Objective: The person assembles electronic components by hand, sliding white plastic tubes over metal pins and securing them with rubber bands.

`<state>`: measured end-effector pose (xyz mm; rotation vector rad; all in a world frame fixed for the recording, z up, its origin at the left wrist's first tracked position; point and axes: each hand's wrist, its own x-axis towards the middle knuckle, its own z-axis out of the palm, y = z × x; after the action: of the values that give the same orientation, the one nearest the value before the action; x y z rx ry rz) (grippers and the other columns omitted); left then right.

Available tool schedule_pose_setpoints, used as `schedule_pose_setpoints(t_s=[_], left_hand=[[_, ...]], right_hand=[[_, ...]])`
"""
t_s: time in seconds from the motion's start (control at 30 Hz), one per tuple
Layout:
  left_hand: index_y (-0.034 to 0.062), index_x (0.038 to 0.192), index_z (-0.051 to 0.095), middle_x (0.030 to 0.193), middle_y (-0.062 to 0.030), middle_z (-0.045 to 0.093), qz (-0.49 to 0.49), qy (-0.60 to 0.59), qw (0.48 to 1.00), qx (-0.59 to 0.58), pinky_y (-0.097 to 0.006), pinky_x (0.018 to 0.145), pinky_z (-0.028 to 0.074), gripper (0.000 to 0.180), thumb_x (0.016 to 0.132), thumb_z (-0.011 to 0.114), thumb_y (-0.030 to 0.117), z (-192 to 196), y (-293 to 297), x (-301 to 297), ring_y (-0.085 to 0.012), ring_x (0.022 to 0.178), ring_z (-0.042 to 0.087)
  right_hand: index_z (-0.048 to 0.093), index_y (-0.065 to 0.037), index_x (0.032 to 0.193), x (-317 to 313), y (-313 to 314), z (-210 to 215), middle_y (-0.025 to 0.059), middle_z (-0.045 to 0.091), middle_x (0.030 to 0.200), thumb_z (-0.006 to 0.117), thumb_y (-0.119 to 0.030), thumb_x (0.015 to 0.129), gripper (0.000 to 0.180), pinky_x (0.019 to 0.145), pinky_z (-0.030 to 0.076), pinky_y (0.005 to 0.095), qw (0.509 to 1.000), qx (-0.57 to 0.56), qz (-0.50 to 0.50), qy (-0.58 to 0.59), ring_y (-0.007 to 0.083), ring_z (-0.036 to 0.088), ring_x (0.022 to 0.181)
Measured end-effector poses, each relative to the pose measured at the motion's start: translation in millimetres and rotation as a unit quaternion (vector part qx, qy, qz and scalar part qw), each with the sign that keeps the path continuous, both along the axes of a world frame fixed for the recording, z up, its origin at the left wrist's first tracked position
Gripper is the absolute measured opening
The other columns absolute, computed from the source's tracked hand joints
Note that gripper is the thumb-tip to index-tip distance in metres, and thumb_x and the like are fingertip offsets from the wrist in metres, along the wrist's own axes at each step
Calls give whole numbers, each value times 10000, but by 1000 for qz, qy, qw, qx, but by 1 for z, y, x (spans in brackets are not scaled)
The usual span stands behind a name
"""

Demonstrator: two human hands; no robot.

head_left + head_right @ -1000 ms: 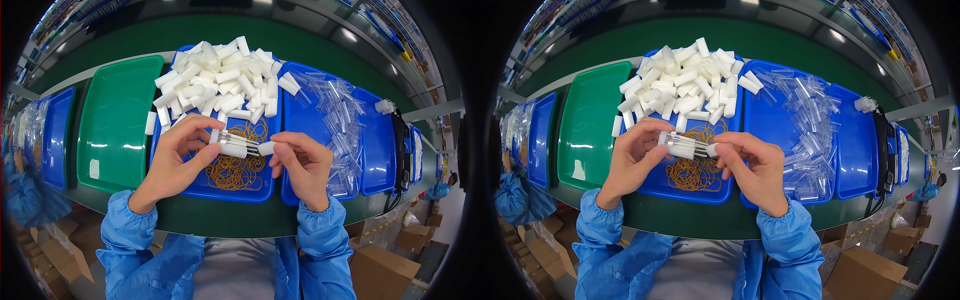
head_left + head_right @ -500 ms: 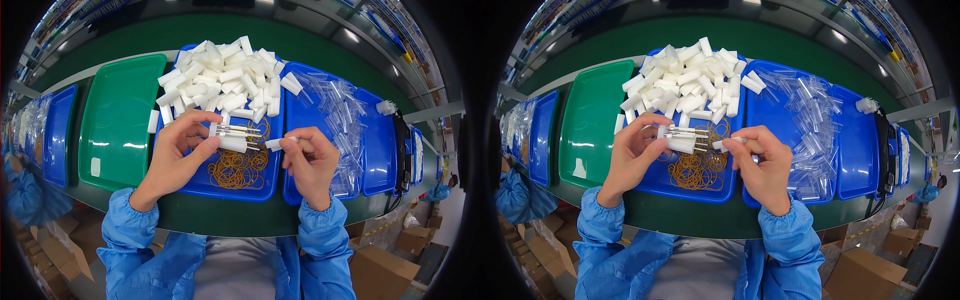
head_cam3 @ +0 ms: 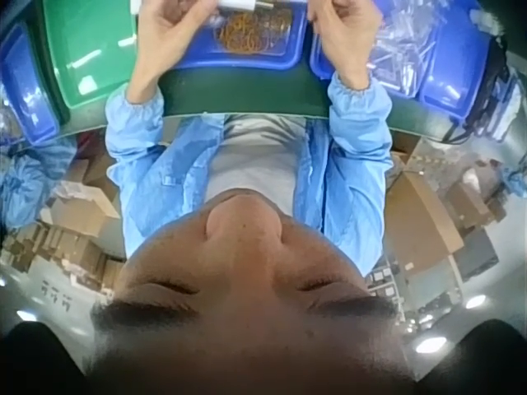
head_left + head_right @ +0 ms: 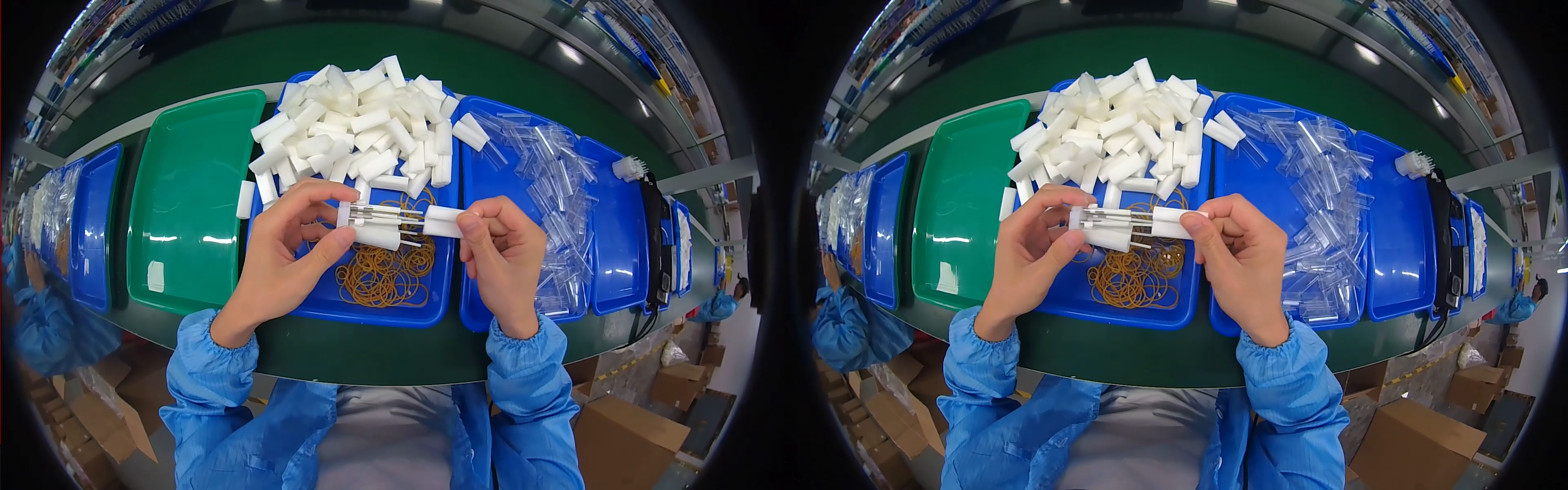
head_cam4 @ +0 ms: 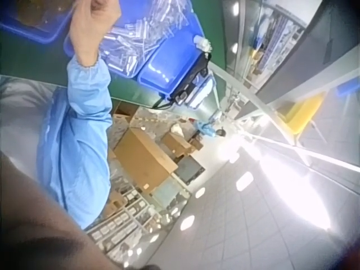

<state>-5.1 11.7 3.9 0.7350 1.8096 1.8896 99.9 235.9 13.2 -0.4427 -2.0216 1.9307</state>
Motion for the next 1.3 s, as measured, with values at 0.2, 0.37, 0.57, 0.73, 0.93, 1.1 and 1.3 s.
schedule_pose_setpoints(t_s=[0.2,0.37,0.57,0.73,0.93,1.1,1.3], left_hand=[[6,1245,584,1228,-84,540,-2,5,1000,18,-267,807,553,344,913,677,8,-2,-1,-1,-149,1020,597],[12,1263,579,1255,-87,535,-12,4,1000,9,-276,841,548,389,894,702,-1,-1,-1,-3,-154,1044,581],[12,1278,574,1273,-96,549,-15,-1,1000,23,-287,857,554,419,882,712,-13,-2,-2,-4,-177,1082,603],[-8,1263,575,1239,-103,582,-8,-11,1000,17,-295,868,566,417,872,719,-25,0,-1,-3,-184,1078,627],[-17,1243,578,1223,-117,605,-19,-32,999,4,-300,876,580,410,862,729,-27,0,-2,-3,-192,1057,650],[-8,1242,581,1239,-127,608,-18,-16,1000,-13,-304,866,583,413,859,735,-23,-3,-3,-4,-202,1029,670],[-14,1194,625,1126,-114,628,-27,30,999,-28,-293,848,577,391,829,765,-12,-6,1,-1,-195,990,681]], right_hand=[[642,-12,920,1,0,-3,-15,597,653,692,-134,957,137,497,347,184,1000,9,24,-17,21,517,578],[647,-10,919,-1,3,-2,-12,604,667,698,-131,952,135,503,352,185,999,6,38,-7,27,525,596],[647,-8,920,1,4,2,-11,604,671,701,-127,948,134,512,362,190,999,12,42,-4,33,525,598],[648,-7,921,0,6,1,-10,605,672,700,-127,949,134,518,365,191,999,28,32,-10,33,524,600],[650,-6,916,0,7,1,-11,604,669,701,-130,948,139,524,363,194,998,50,28,-13,33,522,601],[654,-2,911,2,6,3,-7,611,668,707,-131,943,144,531,363,196,997,33,62,-28,32,525,606],[678,-5,921,3,3,-1,1,628,675,722,-137,932,140,528,364,199,996,50,71,-15,30,522,609]])
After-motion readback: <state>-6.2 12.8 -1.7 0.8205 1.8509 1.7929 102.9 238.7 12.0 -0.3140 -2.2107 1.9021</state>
